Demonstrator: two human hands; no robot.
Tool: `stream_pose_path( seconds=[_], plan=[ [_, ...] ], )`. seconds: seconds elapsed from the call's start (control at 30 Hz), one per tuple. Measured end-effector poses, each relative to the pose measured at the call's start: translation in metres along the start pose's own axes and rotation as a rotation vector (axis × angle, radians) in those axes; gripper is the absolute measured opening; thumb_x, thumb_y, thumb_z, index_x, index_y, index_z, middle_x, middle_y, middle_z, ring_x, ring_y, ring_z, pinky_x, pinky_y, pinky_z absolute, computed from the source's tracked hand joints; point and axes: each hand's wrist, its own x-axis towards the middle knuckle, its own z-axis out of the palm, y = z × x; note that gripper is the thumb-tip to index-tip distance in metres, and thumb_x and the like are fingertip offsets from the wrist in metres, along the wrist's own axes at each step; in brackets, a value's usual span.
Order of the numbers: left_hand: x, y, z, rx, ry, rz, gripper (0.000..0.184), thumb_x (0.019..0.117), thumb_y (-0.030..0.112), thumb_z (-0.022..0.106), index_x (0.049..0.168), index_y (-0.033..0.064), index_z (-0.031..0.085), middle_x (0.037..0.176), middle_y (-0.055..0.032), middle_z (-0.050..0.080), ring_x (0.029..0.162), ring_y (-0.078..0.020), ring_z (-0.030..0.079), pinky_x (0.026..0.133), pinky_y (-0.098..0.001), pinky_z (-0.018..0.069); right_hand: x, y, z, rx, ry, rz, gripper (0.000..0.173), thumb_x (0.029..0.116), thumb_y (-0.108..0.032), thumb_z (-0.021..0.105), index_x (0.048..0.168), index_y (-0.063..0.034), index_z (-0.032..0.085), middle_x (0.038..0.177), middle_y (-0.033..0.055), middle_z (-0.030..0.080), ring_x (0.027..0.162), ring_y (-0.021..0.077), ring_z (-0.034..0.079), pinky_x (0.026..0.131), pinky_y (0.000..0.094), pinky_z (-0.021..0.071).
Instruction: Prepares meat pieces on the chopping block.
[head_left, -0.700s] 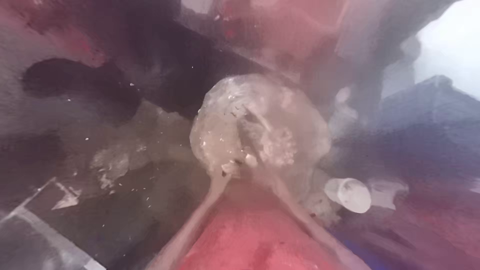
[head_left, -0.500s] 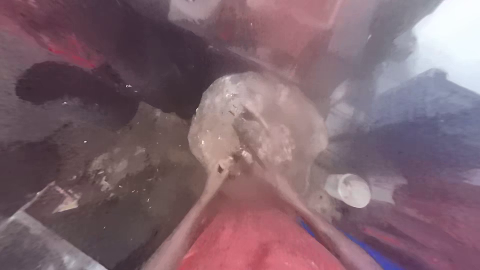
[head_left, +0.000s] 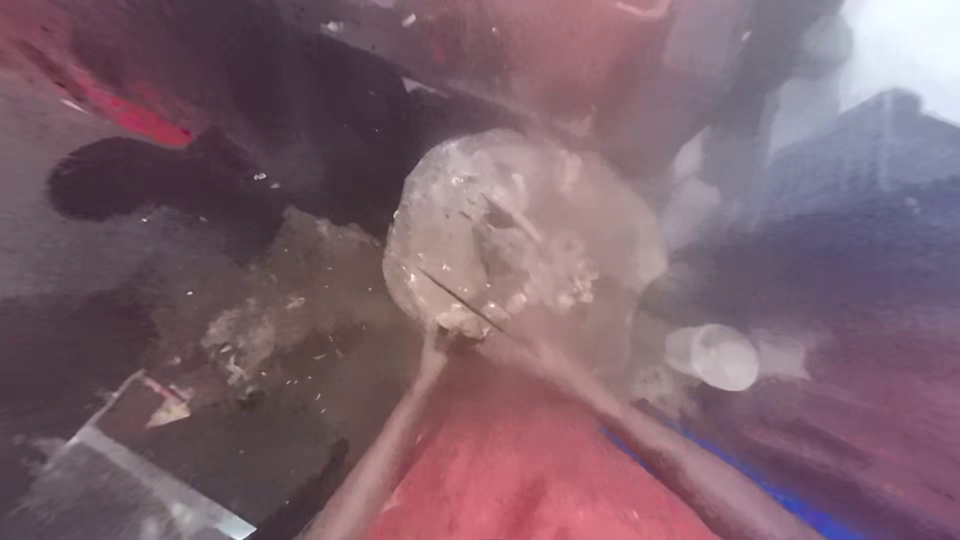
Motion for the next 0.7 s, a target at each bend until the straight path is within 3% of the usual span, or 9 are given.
stream_pose_path(
  seconds=[0.07,0.13,0.2,0.3,0.4,0.47,0.5,0.6,0.7],
  plan=[
    [0.0,0.003,0.0,0.057,0.029,-0.042,0.04,0.1002,0.008,0.06,0.136,-0.007,0.05,0.119,-0.0158,0.067,0.105,-0.0144,0.068,0.094,-0.0315,0.0564,0.008,0.012,0.01,-0.042,-0.037,0.042,0.059,0.1073,-0.052,0.039,0.129,-0.0018,0.062,0.11,0.022,0.069,0.105,0.0372,0.067,0.094,0.0572,0.0517],
    [0.001,-0.009,-0.002,0.064,0.059,-0.034,0.042,0.0991,0.011,0.059,0.137,-0.0062,0.051,0.122,-0.0162,0.067,0.108,-0.0159,0.067,0.096,-0.0335,0.0564,0.019,0.032,0.015,-0.071,-0.091,0.115,0.067,0.1066,-0.059,0.033,0.135,-0.0039,0.059,0.123,0.0223,0.067,0.115,0.0378,0.065,0.1,0.06,0.0498],
    [-0.005,-0.019,-0.003,-0.021,0.106,-0.055,0.04,0.101,0.012,0.058,0.136,-0.0059,0.052,0.119,-0.0164,0.068,0.105,-0.0178,0.069,0.093,-0.0354,0.0587,0.02,0.033,0.011,-0.044,-0.091,0.114,0.069,0.1057,-0.061,0.032,0.139,-0.006,0.057,0.125,0.0207,0.067,0.117,0.0361,0.065,0.102,0.0594,0.0498],
    [-0.024,-0.023,0.001,-0.172,0.118,-0.169,0.038,0.1046,0.011,0.054,0.138,-0.0068,0.046,0.113,-0.0184,0.068,0.095,-0.0226,0.072,0.084,-0.0387,0.0626,0.004,0.011,0.013,0.225,-0.051,0.03,0.059,0.1062,-0.052,0.041,0.131,-0.0018,0.06,0.11,0.0171,0.068,0.099,0.026,0.067,0.092,0.0478,0.0538],
    [-0.034,-0.029,0.008,-0.221,0.115,-0.196,0.041,0.1035,0.01,0.056,0.139,-0.007,0.046,0.116,-0.0192,0.068,0.098,-0.0249,0.072,0.086,-0.0406,0.0627,0.007,0.014,0.037,0.454,-0.053,-0.036,0.056,0.1057,-0.045,0.043,0.13,0.0024,0.059,0.109,0.0177,0.068,0.099,0.0219,0.066,0.093,0.0423,0.0542],
    [-0.038,-0.03,0.011,-0.241,0.157,-0.145,0.04,0.1016,0.006,0.056,0.138,-0.0078,0.047,0.116,-0.0196,0.068,0.1,-0.0246,0.071,0.087,-0.0404,0.0625,0.014,0.032,0.043,0.417,-0.152,-0.01,0.054,0.1107,-0.04,0.038,0.132,0.0055,0.058,0.12,0.024,0.066,0.111,0.0299,0.065,0.102,0.0485,0.0498],
    [-0.038,-0.03,0.011,-0.256,0.184,-0.103,0.039,0.1015,0.006,0.054,0.137,-0.0081,0.047,0.116,-0.0189,0.068,0.1,-0.0234,0.071,0.088,-0.0401,0.0619,0.018,0.051,0.048,0.415,-0.177,-0.033,0.053,0.1116,-0.038,0.034,0.134,0.0025,0.059,0.123,0.0212,0.066,0.115,0.0271,0.064,0.105,0.0461,0.0491],
    [-0.035,-0.007,0.008,-0.362,0.212,-0.047,0.029,0.1019,0.01,0.043,0.127,-0.002,0.05,0.101,-0.0087,0.066,0.089,-0.0158,0.068,0.079,-0.0354,0.0595,0.008,0.095,0.045,0.475,-0.111,-0.042,0.049,0.1124,-0.031,0.025,0.126,-0.0022,0.063,0.108,0.0096,0.066,0.099,0.013,0.063,0.093,0.0343,0.0525],
    [-0.021,0.026,0.002,-0.253,-0.032,-0.075,0.032,0.106,0.016,0.035,0.129,0.0007,0.051,0.09,-0.0016,0.065,0.075,-0.0073,0.064,0.067,-0.026,0.0568,-0.003,0.104,0.029,0.465,0.093,0.123,0.05,0.1126,-0.031,0.025,0.118,0.0006,0.063,0.095,0.0091,0.065,0.086,0.0135,0.062,0.083,0.0344,0.0535]
  ],
)
